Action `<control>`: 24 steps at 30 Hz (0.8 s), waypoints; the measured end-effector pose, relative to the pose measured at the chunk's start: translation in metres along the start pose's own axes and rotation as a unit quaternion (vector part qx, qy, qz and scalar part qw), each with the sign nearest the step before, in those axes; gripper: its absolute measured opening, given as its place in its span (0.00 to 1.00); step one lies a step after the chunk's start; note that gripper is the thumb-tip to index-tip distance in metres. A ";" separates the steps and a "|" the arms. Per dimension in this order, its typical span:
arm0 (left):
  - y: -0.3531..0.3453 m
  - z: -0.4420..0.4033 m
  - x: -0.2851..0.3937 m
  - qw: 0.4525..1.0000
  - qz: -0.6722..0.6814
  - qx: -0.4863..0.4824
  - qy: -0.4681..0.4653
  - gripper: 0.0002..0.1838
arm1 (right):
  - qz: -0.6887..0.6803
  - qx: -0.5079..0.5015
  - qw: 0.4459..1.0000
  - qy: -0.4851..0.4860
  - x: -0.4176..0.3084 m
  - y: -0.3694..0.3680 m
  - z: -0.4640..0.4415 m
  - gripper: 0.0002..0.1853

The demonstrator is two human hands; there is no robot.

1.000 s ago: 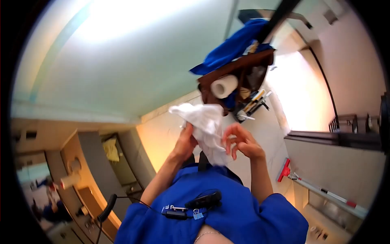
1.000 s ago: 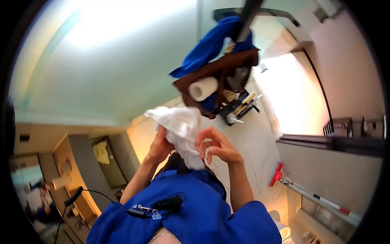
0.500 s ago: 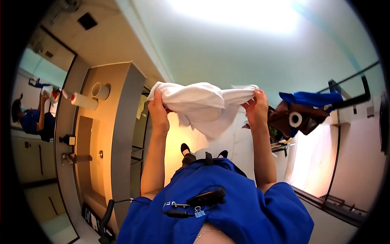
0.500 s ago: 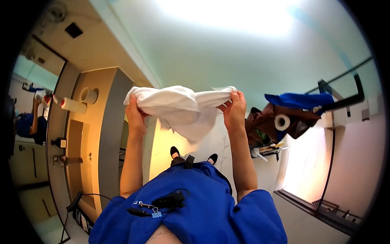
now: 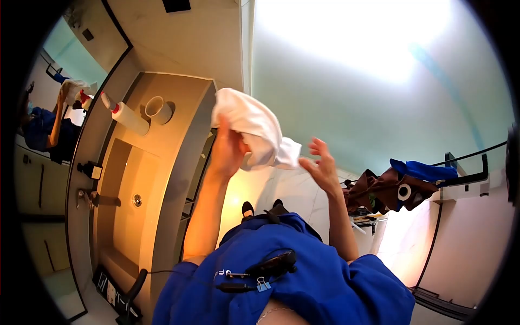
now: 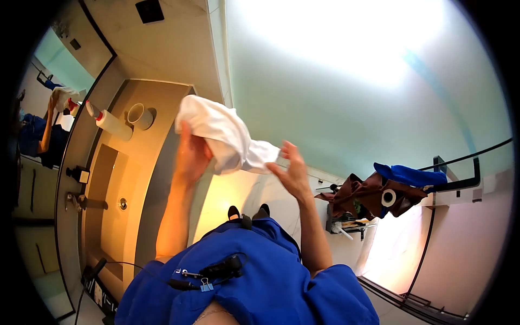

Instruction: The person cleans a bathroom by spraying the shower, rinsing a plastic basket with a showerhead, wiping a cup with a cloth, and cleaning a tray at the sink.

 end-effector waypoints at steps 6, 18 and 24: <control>-0.026 0.000 0.013 0.990 -0.118 0.043 -0.060 0.21 | -0.459 -0.154 0.875 -0.026 -0.041 -0.059 -0.045 0.14; 0.027 0.037 0.019 0.963 -0.053 0.235 -0.125 0.12 | -0.438 -0.247 0.843 -0.190 0.031 -0.087 -0.052 0.39; 0.011 0.058 0.049 0.938 -0.145 0.239 -0.203 0.10 | 0.025 -0.339 0.939 0.057 0.007 -0.109 -0.066 0.45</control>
Point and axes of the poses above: each hand's wrist, its own z-axis away from the middle knuckle, its own y-axis out of the back of the hand, x = y × z, the point moved 10 cm from there along -z, towards the middle knuckle, and after that the axes turned 7 degrees about z, right-handed, at the moved point
